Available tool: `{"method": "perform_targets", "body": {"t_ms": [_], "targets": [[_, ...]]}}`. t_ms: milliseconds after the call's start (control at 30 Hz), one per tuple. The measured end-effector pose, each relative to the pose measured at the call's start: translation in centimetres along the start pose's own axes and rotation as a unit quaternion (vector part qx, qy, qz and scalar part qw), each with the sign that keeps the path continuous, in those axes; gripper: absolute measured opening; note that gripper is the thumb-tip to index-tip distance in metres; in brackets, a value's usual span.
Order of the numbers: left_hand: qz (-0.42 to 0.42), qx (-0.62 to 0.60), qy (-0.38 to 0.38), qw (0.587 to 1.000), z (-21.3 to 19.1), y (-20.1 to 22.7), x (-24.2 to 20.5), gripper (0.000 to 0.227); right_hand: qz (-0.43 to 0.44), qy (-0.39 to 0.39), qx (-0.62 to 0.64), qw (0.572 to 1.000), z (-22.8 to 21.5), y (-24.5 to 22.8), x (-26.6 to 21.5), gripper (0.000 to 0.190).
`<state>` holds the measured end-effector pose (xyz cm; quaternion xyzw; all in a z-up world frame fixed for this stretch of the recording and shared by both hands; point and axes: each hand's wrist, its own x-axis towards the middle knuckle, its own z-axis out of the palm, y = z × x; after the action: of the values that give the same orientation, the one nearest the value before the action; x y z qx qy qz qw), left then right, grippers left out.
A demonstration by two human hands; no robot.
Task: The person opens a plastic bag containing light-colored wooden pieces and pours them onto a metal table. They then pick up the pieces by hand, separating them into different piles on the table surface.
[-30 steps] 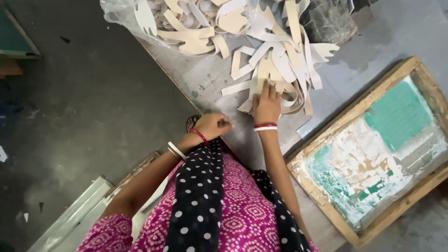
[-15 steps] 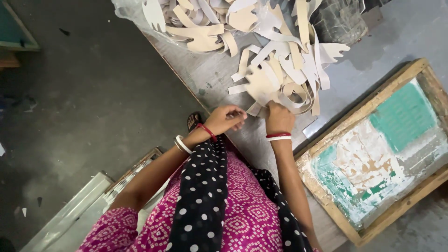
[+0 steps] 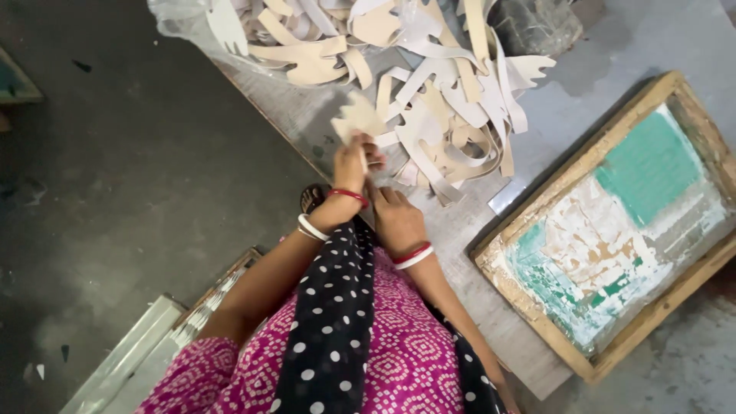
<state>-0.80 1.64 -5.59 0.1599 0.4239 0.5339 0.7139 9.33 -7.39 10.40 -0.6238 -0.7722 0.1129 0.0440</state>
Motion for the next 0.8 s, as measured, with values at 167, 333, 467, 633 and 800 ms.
{"method": "perform_targets", "body": {"t_ms": [167, 333, 467, 633, 800], "targets": [[-0.036, -0.005, 0.132, 0.991, 0.0, 7.5, -2.0, 0.032, 0.008, 0.215, 0.117, 0.970, -0.5, 5.0, 0.2, 0.022], [0.002, 0.051, 0.125, 0.991, -1.3, 7.5, -1.6, 0.033, 0.085, 0.164, 0.016, 0.983, 4.2, 9.4, 2.9, 0.037], [0.010, 0.053, 0.088, 0.995, 0.1, 6.9, -2.9, 0.033, 0.081, 0.157, 0.050, 0.983, -0.1, 9.3, 0.5, 0.046], [-0.002, 0.090, 0.067, 0.994, 1.9, 6.2, -5.0, 0.033, 0.203, 0.262, 0.051, 0.942, -0.1, 13.8, -13.3, 0.066], [-0.019, 0.121, 0.045, 0.991, 4.7, 5.3, -6.3, 0.031, 0.278, 0.191, -0.094, 0.937, 2.0, 19.0, -26.3, 0.092]]}}
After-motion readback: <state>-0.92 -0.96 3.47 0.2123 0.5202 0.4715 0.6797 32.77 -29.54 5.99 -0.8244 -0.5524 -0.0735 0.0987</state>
